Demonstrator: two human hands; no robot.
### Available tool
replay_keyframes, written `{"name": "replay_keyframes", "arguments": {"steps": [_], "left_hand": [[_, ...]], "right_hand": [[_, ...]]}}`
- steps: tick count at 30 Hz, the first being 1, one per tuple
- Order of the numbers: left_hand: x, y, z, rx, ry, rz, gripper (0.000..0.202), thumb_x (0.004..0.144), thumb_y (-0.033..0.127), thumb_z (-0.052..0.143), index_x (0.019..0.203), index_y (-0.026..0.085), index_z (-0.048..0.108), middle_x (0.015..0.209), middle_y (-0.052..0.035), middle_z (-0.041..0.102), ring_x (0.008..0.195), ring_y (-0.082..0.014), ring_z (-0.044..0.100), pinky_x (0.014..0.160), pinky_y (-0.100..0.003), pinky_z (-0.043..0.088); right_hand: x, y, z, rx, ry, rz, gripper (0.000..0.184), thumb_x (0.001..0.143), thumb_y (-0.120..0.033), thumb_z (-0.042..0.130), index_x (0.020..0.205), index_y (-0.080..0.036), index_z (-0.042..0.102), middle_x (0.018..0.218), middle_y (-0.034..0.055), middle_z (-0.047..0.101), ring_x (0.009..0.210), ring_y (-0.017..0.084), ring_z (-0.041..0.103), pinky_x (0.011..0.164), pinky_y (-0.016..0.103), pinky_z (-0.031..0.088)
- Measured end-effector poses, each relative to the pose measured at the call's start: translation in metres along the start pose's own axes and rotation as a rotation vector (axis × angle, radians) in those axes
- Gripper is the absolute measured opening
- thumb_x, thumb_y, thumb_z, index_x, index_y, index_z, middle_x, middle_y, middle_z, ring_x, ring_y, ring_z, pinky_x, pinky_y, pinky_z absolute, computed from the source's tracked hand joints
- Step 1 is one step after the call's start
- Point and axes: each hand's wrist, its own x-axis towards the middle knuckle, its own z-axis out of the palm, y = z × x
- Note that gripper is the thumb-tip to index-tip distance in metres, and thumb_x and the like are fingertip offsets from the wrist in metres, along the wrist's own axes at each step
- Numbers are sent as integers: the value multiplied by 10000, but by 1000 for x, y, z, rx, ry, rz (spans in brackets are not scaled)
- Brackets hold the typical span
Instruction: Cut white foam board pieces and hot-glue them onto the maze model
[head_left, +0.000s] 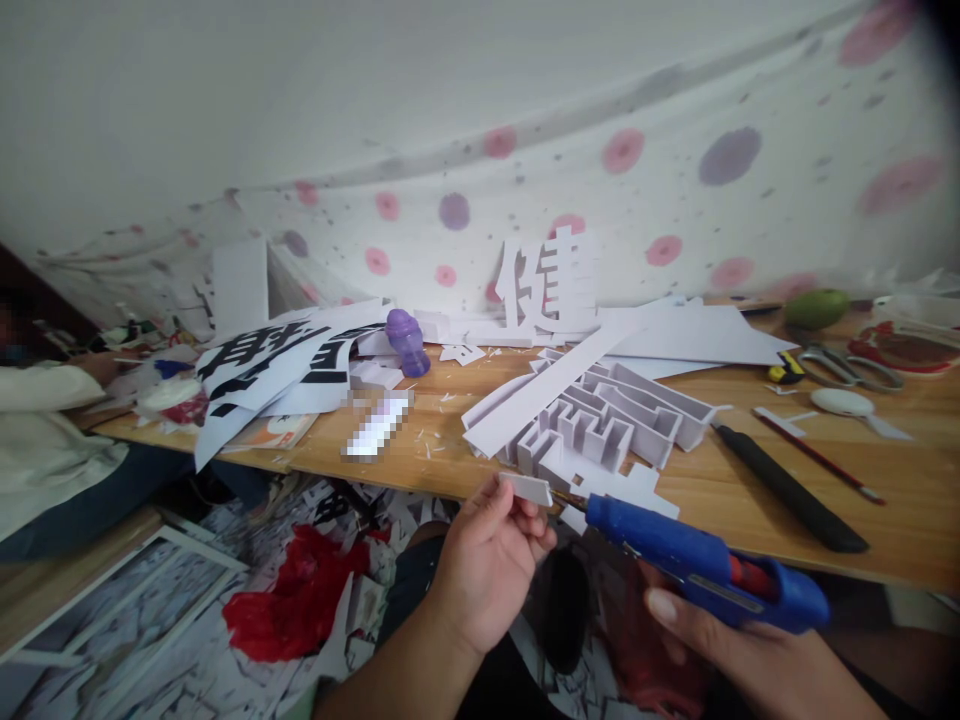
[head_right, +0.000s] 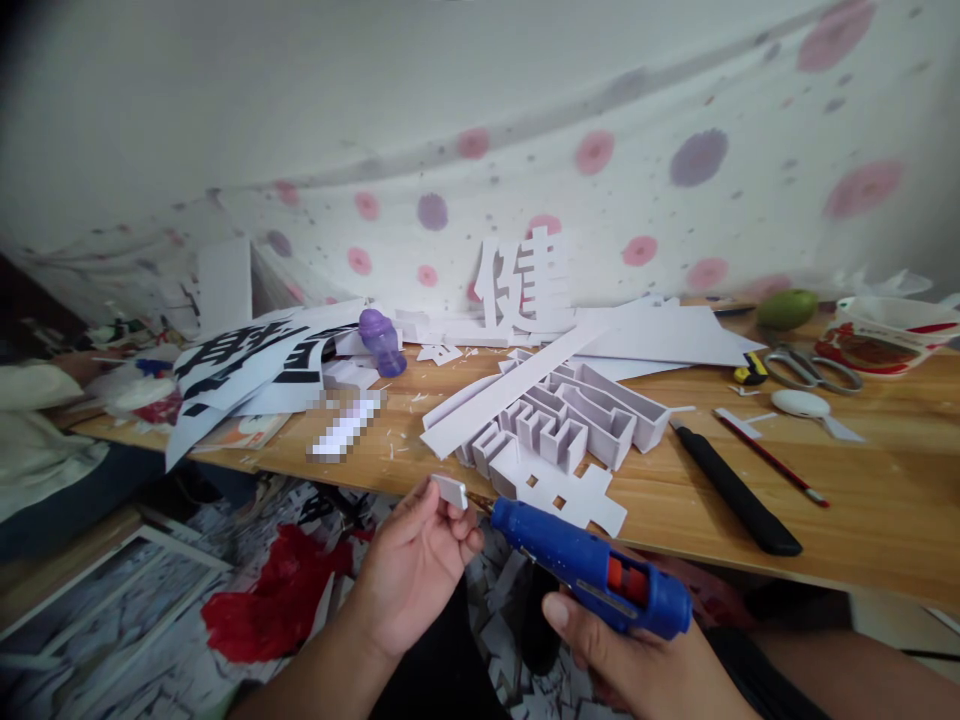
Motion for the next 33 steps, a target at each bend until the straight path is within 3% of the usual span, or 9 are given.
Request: {"name": "replay_keyframes", "arguments": {"steps": [4,8,12,14,18,27,31,33], "left_hand": [[1,1,-1,7,0,-3,194,783,246,710,694,147,569,626,0,561,592,-104,502,607,-249,437],[3,2,-3,34,8,32,193,780,244,714,706,151,562,634,2,559,600,-103,506,619,-248,441],[5,8,-5,79,40,89,215,750,251,744,711,157,555,632,3,561,602,-104,506,636,-250,443],[6,12,-5,94,49,123,227,732,251,759,710,159,553,631,3,560,606,-105,504,634,-247,437],[4,16,-5,88,59,128,239,706,254,780,708,159,560,629,4,559,603,-106,501,627,-247,433],[0,7,-5,59,25,71,201,758,247,737,706,159,565,625,-1,559,613,-112,516,621,-245,434],[0,6,-5,57,9,66,188,772,245,725,715,155,570,632,-1,558,612,-108,512,624,-243,431],[0,6,-5,54,11,64,193,771,246,727,713,154,567,632,-1,559,615,-108,514,628,-245,432]], "right_hand": [[11,7,-11,-70,-113,-30,387,683,-582,704,620,-214,603,611,35,615,589,202,616,487,240,529],[18,11,-16,-116,-213,-71,366,750,-554,657,623,-211,632,598,45,621,614,222,638,552,263,563],[17,8,-12,-126,-178,-212,296,768,-496,660,839,-210,694,784,52,683,699,213,661,648,254,573],[17,8,-11,-131,-149,-249,301,763,-486,668,882,-211,694,775,44,678,698,206,659,640,235,567],[16,15,-12,-115,-214,-191,326,792,-518,634,767,-195,670,639,32,631,606,184,630,571,209,548],[14,19,-13,-39,-233,-120,323,761,-514,679,739,-197,626,628,20,621,585,177,623,543,205,545],[14,16,-13,-28,-201,-139,278,765,-475,687,818,-203,676,629,22,645,562,181,635,510,198,546],[14,16,-13,-36,-188,-160,270,756,-438,704,898,-208,707,729,40,692,644,206,672,542,202,562]]}}
